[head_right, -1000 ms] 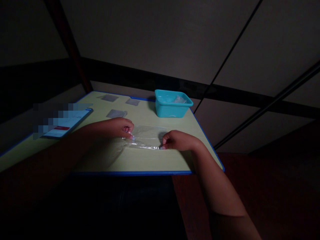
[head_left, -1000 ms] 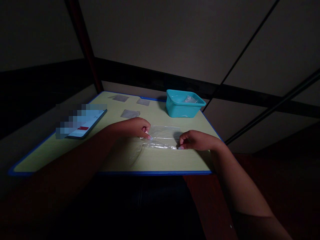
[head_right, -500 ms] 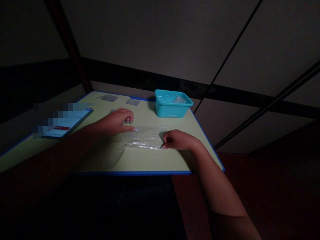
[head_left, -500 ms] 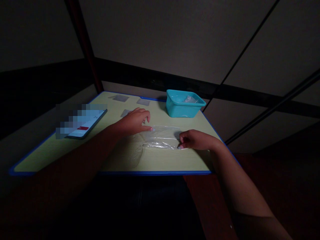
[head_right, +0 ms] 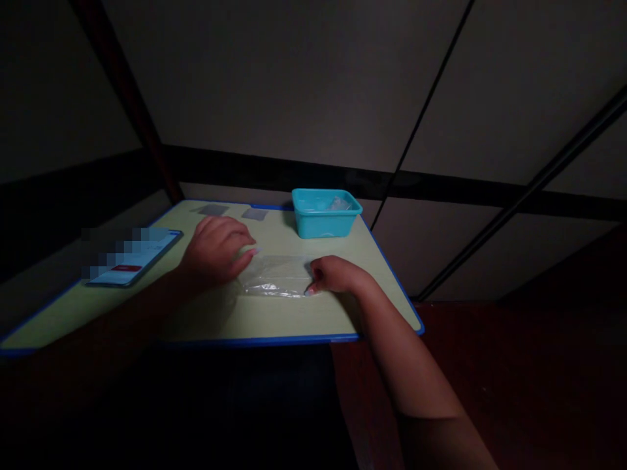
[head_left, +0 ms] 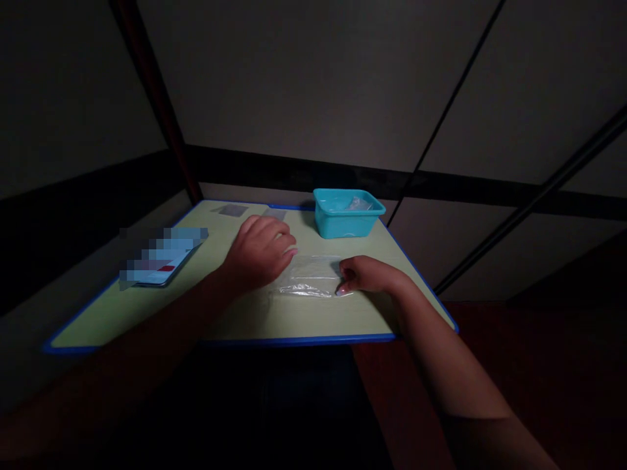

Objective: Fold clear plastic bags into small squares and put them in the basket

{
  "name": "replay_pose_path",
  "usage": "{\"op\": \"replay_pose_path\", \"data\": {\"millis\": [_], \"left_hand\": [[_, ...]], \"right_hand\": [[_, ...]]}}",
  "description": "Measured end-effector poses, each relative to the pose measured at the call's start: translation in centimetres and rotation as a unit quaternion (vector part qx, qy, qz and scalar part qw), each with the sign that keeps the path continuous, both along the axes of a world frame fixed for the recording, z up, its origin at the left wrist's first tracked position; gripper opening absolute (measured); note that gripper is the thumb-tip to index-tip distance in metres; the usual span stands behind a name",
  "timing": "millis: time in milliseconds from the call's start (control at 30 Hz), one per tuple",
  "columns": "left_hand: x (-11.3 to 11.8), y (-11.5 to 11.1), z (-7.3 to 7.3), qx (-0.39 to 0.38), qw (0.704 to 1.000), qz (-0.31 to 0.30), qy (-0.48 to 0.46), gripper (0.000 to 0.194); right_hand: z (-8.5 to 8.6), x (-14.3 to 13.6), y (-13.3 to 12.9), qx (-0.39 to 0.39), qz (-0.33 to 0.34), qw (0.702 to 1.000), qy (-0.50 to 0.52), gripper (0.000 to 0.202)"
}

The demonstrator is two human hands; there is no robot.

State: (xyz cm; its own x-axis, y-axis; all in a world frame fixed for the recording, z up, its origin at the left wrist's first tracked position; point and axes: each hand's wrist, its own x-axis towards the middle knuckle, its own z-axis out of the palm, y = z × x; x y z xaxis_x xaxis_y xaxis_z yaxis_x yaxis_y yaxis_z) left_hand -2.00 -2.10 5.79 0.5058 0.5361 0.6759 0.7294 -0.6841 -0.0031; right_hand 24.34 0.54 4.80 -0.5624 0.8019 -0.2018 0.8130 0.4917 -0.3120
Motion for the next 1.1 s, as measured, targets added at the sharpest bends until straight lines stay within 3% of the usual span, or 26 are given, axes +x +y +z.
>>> {"op": "replay_pose_path", "data": {"millis": [100, 200, 300, 367, 633, 800, 967, 1100], "left_hand": [[2.0, -3.5, -0.4, -0.015, 0.988, -0.107, 0.114, 0.028], [4.1, -6.2, -2.3, -0.064, 0.959, -0.184, 0.208, 0.054], [4.9, -7.2, -4.4, -0.120, 0.958, -0.137, 0.221, 0.074], [4.7, -7.2, -5.0, -0.151, 0.957, -0.098, 0.227, 0.077], [1.4, -6.9, -4.6, -0.204, 0.948, 0.004, 0.243, 0.067], [-0.3, -6.8, -5.2, -0.229, 0.946, 0.027, 0.230, 0.063], [-0.5, -6.7, -5.6, -0.250, 0.947, 0.023, 0.202, 0.059], [-0.7, -6.4, -6.2, -0.249, 0.953, 0.012, 0.175, 0.056]], "right_hand": [[-0.1, 0.1, 0.2, 0.019, -0.004, 1.000, -0.013, 0.029], [-0.1, 0.1, 0.2, 0.039, -0.003, 0.999, -0.030, 0.029], [0.0, 0.0, 0.2, 0.048, -0.006, 0.998, -0.046, 0.031], [0.1, 0.0, 0.2, 0.049, -0.005, 0.997, -0.052, 0.035], [0.5, -0.2, -0.4, 0.044, -0.011, 0.993, -0.105, 0.048], [0.3, -0.2, -0.8, 0.065, -0.038, 0.994, -0.082, 0.044], [-1.3, -1.5, -4.5, 0.242, -0.101, 0.964, 0.045, 0.041], [-3.2, -4.0, -9.0, 0.242, -0.006, 0.967, 0.075, 0.058]]}}
